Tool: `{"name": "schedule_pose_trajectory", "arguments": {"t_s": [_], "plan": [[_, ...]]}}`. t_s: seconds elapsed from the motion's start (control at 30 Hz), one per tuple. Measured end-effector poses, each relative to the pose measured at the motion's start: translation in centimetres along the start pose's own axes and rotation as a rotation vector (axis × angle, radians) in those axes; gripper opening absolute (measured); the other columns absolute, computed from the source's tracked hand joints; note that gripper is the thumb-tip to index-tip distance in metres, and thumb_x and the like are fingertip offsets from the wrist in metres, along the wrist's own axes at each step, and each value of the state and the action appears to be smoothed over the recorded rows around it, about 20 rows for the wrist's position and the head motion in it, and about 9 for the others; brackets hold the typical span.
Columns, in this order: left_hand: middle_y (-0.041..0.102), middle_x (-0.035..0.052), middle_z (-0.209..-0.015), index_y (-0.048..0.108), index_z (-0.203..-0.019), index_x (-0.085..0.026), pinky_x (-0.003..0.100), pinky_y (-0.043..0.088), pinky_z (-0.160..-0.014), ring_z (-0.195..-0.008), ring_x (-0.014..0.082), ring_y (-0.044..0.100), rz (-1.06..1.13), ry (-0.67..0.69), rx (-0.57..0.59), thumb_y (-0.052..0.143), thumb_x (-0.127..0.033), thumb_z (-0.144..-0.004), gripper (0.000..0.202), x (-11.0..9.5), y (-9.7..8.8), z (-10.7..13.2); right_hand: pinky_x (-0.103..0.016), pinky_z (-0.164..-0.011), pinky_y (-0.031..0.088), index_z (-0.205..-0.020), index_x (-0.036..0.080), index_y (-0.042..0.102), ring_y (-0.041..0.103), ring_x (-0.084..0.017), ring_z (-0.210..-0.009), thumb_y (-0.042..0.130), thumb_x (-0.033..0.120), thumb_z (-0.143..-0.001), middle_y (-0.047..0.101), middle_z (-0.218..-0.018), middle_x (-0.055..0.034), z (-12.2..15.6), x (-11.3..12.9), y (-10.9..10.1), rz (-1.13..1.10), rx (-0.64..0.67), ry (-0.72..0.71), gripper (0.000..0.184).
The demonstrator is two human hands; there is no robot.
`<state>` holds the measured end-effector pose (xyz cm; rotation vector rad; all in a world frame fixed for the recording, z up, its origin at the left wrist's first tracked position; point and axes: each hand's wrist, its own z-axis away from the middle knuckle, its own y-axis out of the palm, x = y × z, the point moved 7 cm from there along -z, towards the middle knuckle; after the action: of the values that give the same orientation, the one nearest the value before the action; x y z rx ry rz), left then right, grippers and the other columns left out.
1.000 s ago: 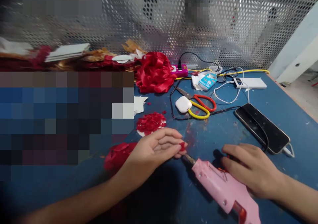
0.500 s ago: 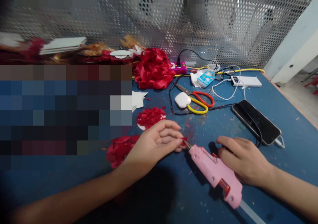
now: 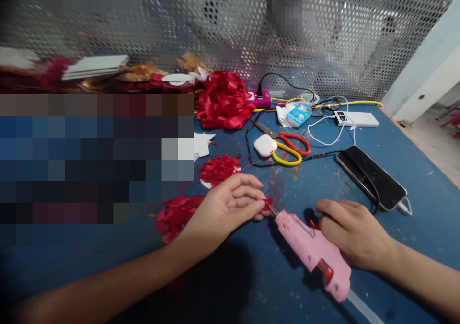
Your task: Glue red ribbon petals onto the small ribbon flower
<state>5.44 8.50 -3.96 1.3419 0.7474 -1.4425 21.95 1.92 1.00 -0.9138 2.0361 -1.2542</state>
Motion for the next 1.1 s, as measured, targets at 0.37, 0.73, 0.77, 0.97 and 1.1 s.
{"name": "schedule_pose_trajectory", "arguments": {"t_s": [0.37,0.73,0.77,0.97,1.1], "plan": [[0.062,-0.0036,-0.072,0.052,-0.087,-0.017,0.016,0.055,-0.058,-0.063,0.0091,0.067,-0.030,0.033,-0.006,0.065,-0.019,-0.069,0.022,0.0,-0.1,0.1,-0.025,-0.052,0.046,-0.078,0.020,0.045,0.053,-0.011,-0.053,0.023,0.006,-0.093,0.059,-0.079,-0.0064,0.2,-0.1,0.2,-0.033,0.011,0.006,0.030],[0.062,-0.0039,-0.070,0.050,-0.083,-0.018,0.020,0.055,-0.056,-0.060,0.0129,0.068,0.037,0.037,-0.051,0.069,-0.021,-0.066,0.026,-0.4,-0.4,0.2,-0.024,-0.053,0.045,-0.080,0.019,0.051,0.055,-0.013,-0.057,0.030,0.006,-0.089,0.061,-0.079,-0.0064,0.7,-1.5,0.2,0.135,0.050,0.026,0.026],[0.062,-0.0042,-0.069,0.049,-0.083,-0.018,0.020,0.055,-0.055,-0.059,0.0127,0.068,0.051,0.036,-0.061,0.069,-0.021,-0.065,0.027,-0.5,-0.4,0.3,-0.025,-0.052,0.045,-0.083,0.018,0.052,0.056,-0.014,-0.059,0.033,0.007,-0.088,0.062,-0.082,-0.0076,0.8,-2.1,0.3,0.191,0.059,0.060,0.023],[0.065,-0.0047,-0.063,0.049,-0.082,-0.018,0.017,0.052,-0.049,-0.053,0.0095,0.063,0.101,0.043,-0.043,0.072,-0.018,-0.061,0.032,-1.0,0.0,1.0,-0.046,-0.076,0.048,-0.105,0.014,0.053,0.055,-0.032,-0.099,0.047,0.016,-0.072,0.056,-0.112,-0.0165,1.2,-4.9,0.0,0.200,0.046,0.297,0.034],[0.065,-0.0061,-0.060,0.048,-0.082,-0.018,0.016,0.050,-0.048,-0.047,0.0066,0.058,0.148,-0.002,0.010,0.073,-0.017,-0.058,0.034,-0.6,1.2,1.8,-0.045,-0.083,0.046,-0.098,0.018,0.053,0.055,-0.027,-0.100,0.044,0.004,-0.071,0.058,-0.106,-0.0123,0.8,-3.6,-2.1,0.024,-0.193,0.314,0.031]]}}
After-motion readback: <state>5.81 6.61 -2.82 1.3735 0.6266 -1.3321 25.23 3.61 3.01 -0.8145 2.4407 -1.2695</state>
